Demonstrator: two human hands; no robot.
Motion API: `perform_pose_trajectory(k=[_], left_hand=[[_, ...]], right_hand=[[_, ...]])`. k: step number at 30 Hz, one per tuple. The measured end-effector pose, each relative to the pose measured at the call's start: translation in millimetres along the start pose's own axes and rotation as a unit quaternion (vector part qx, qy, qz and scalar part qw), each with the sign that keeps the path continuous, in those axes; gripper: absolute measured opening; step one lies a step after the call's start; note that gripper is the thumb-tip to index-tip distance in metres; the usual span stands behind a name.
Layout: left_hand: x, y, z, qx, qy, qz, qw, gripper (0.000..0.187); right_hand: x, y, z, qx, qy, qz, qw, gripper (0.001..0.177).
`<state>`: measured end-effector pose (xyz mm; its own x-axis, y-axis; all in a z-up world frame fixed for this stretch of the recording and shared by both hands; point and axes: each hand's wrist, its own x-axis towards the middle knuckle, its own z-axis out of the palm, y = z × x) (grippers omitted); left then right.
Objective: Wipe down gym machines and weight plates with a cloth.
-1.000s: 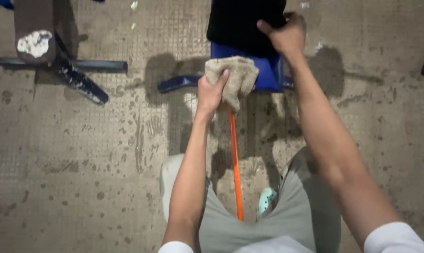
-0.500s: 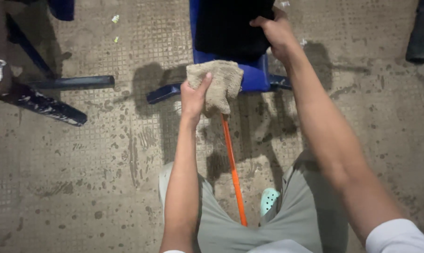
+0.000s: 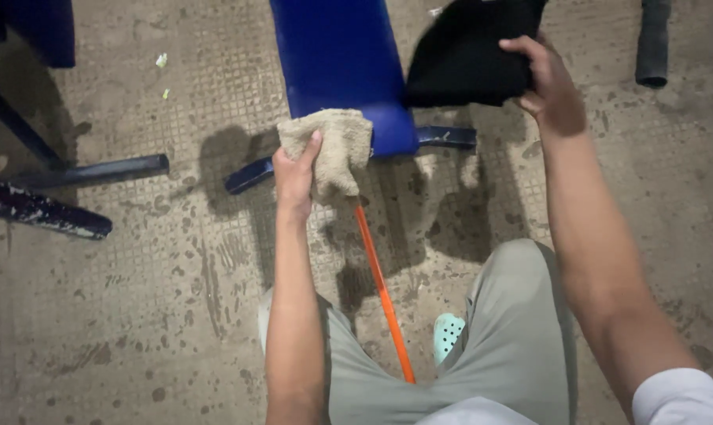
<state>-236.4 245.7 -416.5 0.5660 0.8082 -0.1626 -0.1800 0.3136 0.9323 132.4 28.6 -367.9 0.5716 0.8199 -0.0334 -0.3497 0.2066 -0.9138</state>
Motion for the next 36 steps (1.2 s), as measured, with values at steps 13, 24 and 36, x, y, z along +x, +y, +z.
perform_pose_trajectory(k=[13,24,36], left_hand=[[-7.3,3.8,4.2,-0.02,0.001,0.009,1.0,0.033],[-5.1,3.8,2.2,0.014,0.011,-0.005,1.0,0.033],[-8.1,8.7,7.1,0.035,0.013,-0.008,0.999,0.035]], right_hand=[[50.9,170.0,-163.7,-0.236,0.062,0.159,0.957,0.041],[61.9,296.6,-256.7,-0.503,-0.03,-0.056,0.862,0.068],[33.4,377.8,-297.9,0.083,0.023,0.066,0.994,0.044]])
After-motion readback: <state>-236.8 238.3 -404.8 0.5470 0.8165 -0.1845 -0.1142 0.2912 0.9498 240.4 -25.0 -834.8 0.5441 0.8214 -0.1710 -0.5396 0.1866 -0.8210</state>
